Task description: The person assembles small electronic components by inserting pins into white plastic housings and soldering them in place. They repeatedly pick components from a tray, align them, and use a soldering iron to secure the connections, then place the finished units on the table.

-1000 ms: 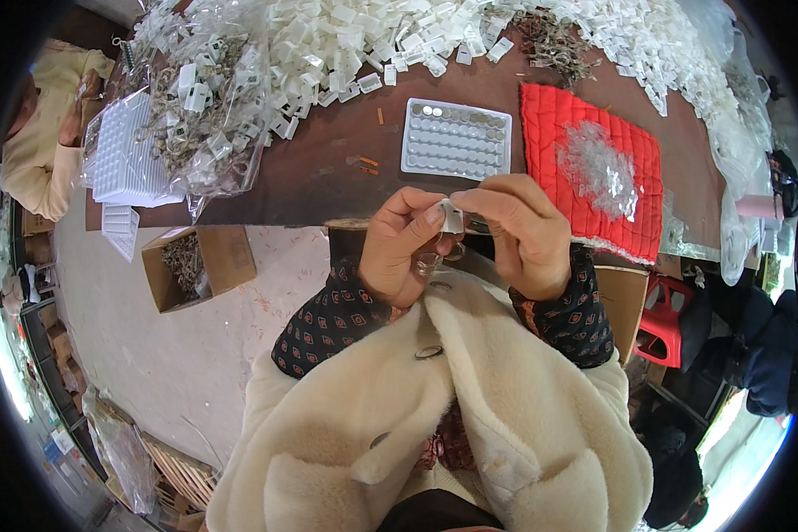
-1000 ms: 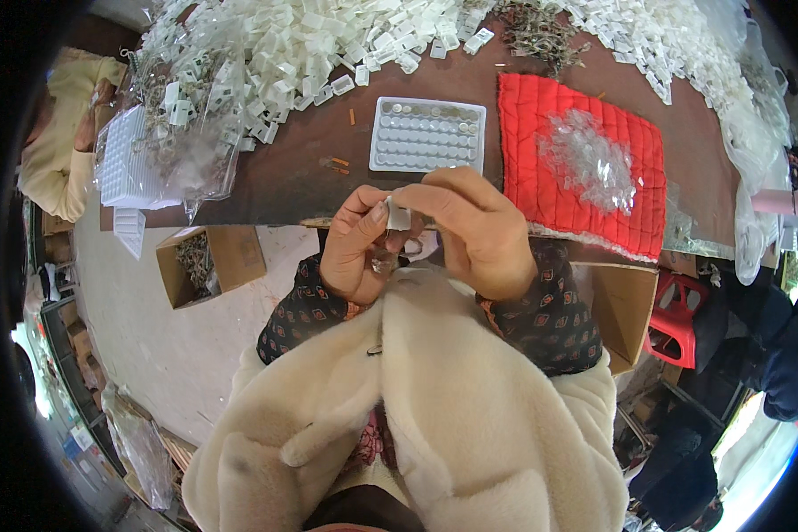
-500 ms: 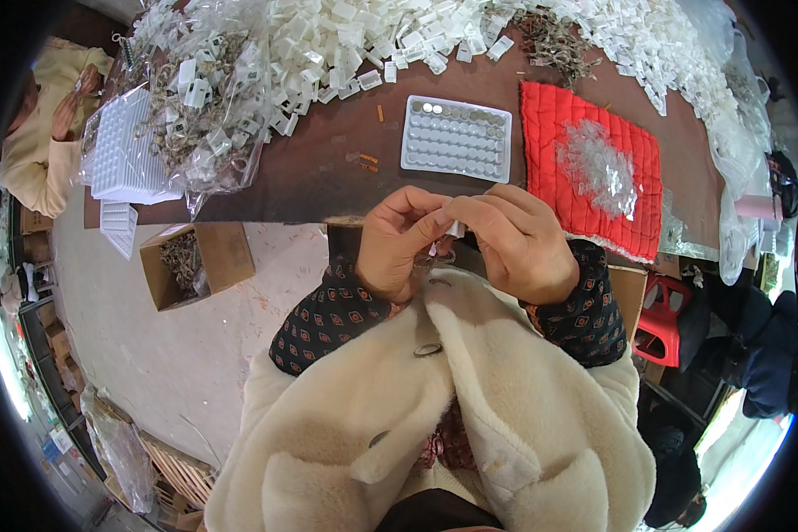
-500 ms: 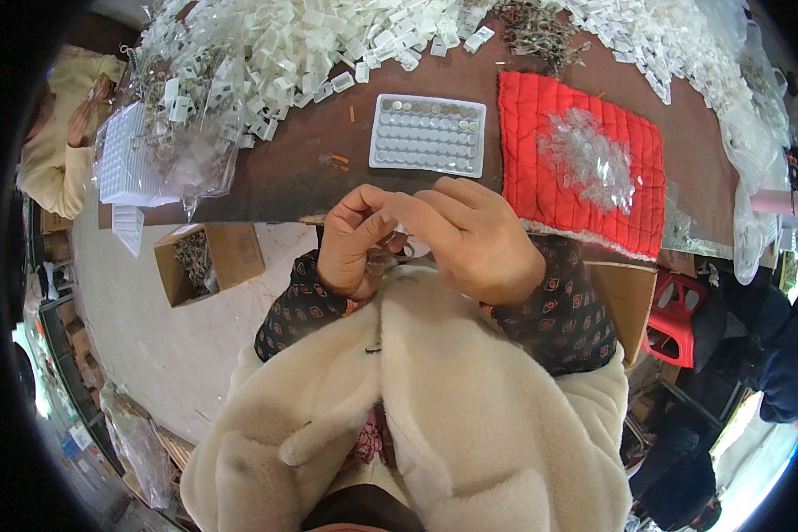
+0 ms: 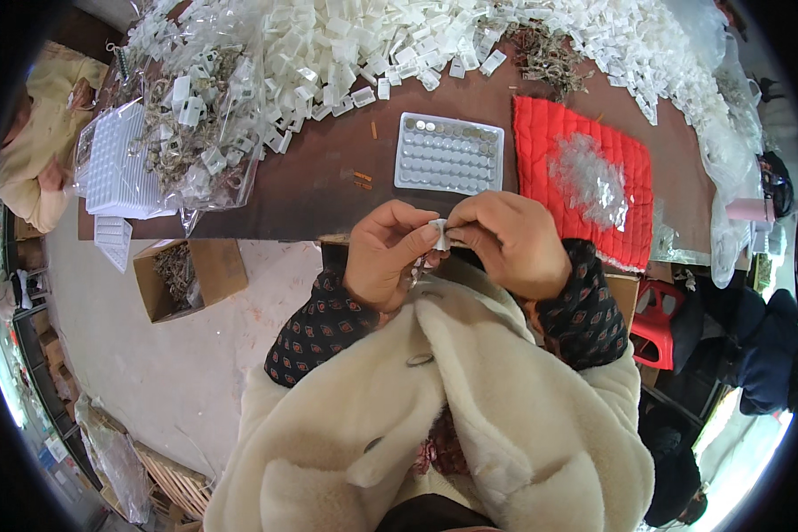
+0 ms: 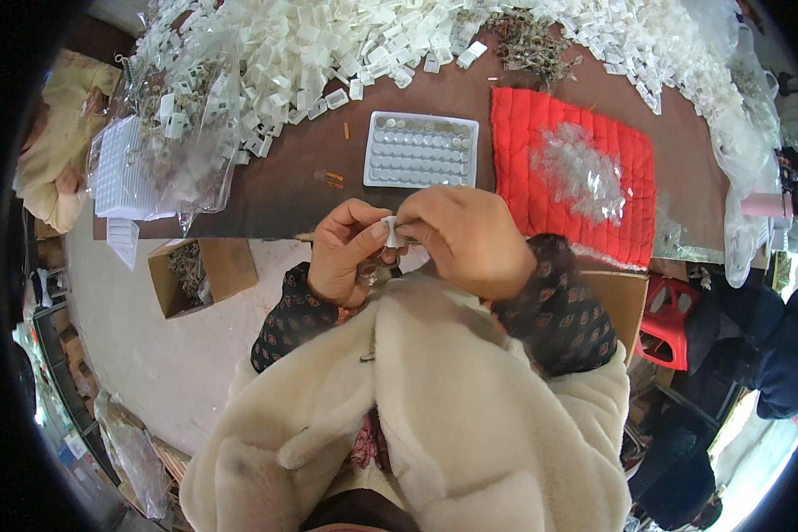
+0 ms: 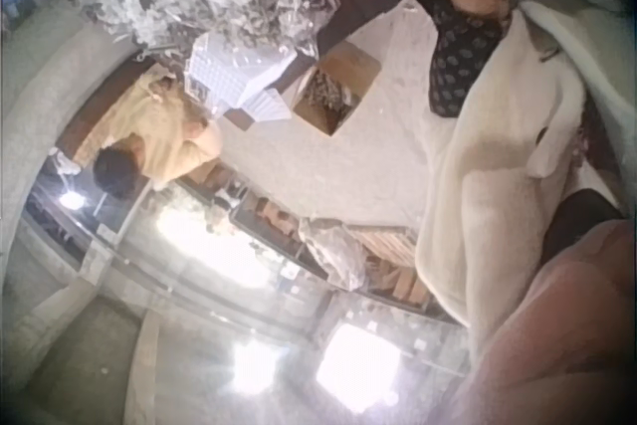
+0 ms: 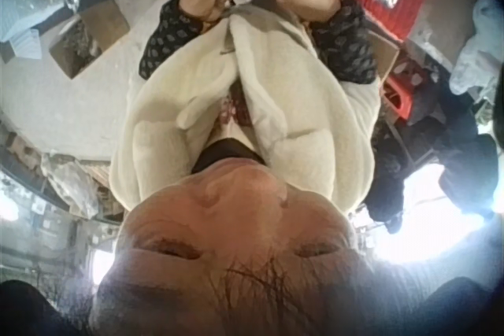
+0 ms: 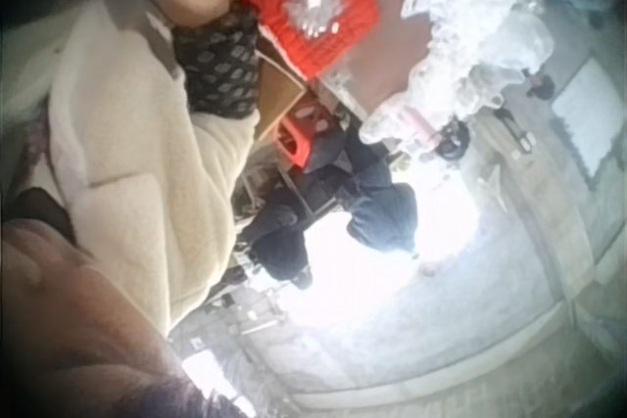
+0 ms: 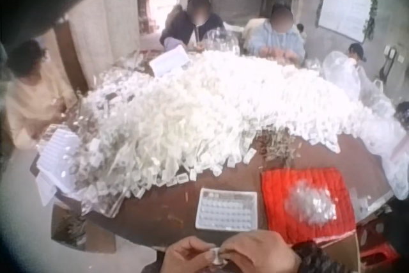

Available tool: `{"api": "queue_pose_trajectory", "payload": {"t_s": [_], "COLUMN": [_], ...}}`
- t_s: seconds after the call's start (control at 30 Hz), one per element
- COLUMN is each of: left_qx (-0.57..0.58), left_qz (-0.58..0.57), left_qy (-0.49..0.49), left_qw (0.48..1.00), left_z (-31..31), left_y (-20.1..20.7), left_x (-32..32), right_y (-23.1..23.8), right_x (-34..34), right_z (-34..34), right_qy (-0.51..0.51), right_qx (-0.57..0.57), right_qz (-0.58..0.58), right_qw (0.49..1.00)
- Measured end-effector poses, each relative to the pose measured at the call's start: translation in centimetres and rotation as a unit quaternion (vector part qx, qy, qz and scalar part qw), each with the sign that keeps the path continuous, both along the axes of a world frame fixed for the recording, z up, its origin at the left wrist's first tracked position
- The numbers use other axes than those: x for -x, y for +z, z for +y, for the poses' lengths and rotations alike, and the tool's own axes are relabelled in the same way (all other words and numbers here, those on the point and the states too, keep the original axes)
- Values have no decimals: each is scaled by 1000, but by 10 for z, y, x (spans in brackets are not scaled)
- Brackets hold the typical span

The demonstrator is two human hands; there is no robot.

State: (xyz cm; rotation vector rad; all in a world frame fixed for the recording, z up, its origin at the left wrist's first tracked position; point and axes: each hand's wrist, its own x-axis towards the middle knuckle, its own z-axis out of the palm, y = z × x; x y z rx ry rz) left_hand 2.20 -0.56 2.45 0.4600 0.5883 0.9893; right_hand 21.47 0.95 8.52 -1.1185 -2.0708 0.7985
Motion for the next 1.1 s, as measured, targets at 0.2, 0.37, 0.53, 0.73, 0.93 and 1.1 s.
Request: {"api": "queue_pose_trajectory", "payload": {"t_s": [0.2,0.37,0.53,0.73,0.93,1.1], "left_qx": [50,41,66,76,22,-15], "left_qz": [-62,-72,-57,-59,-27,-7], "left_qy": [-37,-59,-56,-48,10,24], "left_qw": [996,995,995,994,999,1000], "left_z": [8,11,11,8,6,4], "left_y": [0,3,2,1,9,11], "left_x": [6,7,8,6,7,-7], "right_y": [-24,-64,-63,-58,2,22], "right_x": [-42,-59,-66,-63,-47,-8], "right_z": [105,172,180,178,109,16], "right_qy": [-179,-233,-220,-282,-199,-8], "right_qx": [-146,-115,-72,-35,258,438], "right_qz": [-143,-301,-295,-295,207,232], "right_qw": [962,918,927,912,922,868]}}
